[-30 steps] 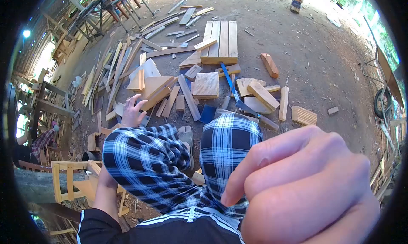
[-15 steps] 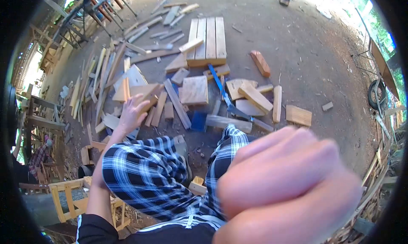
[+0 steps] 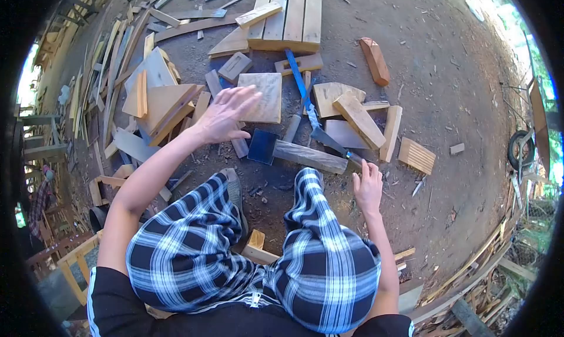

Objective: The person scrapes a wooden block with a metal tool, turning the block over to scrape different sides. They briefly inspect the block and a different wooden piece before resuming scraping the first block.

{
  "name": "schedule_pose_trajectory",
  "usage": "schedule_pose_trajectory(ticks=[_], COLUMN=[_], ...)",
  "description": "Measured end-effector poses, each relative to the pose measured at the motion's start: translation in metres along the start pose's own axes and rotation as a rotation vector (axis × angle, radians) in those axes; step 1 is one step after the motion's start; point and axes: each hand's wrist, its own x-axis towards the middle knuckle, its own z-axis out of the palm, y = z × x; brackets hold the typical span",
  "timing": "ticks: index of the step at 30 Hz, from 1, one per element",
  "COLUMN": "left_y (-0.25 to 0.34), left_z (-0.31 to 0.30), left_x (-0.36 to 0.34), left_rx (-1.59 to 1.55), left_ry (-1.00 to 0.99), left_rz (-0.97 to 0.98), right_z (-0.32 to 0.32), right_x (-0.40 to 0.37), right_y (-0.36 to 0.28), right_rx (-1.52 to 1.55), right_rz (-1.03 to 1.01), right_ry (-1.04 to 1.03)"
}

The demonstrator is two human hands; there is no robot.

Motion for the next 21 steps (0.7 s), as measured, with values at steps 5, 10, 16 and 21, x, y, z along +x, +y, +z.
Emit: schedule_pose_trajectory(ticks=[5,10,16,21], left_y=[0.004,0.001,0.015,0.021], left_z=[0.038,0.076,0.075,0.068], left_x=[0.027,0.049,0.050,0.048], left_rx=[0.079,0.045,0.109,0.122], left_ry=[0.046,0.231,0.225,0.230], left_rz=[0.171,0.164,0.060,0.053], right_z=[0.027,0.037,0.042,0.026], right_x=[0.014,0.036,0.050,0.035], right_y=[0.017,0.012,0.000,-0.003], right_rx=[-0.098,-0.144,-0.161,-0.007], right_rz=[-0.116,-0.120,-0.162,0.018], right_ry=[0.103,0.003,0.076,0.094])
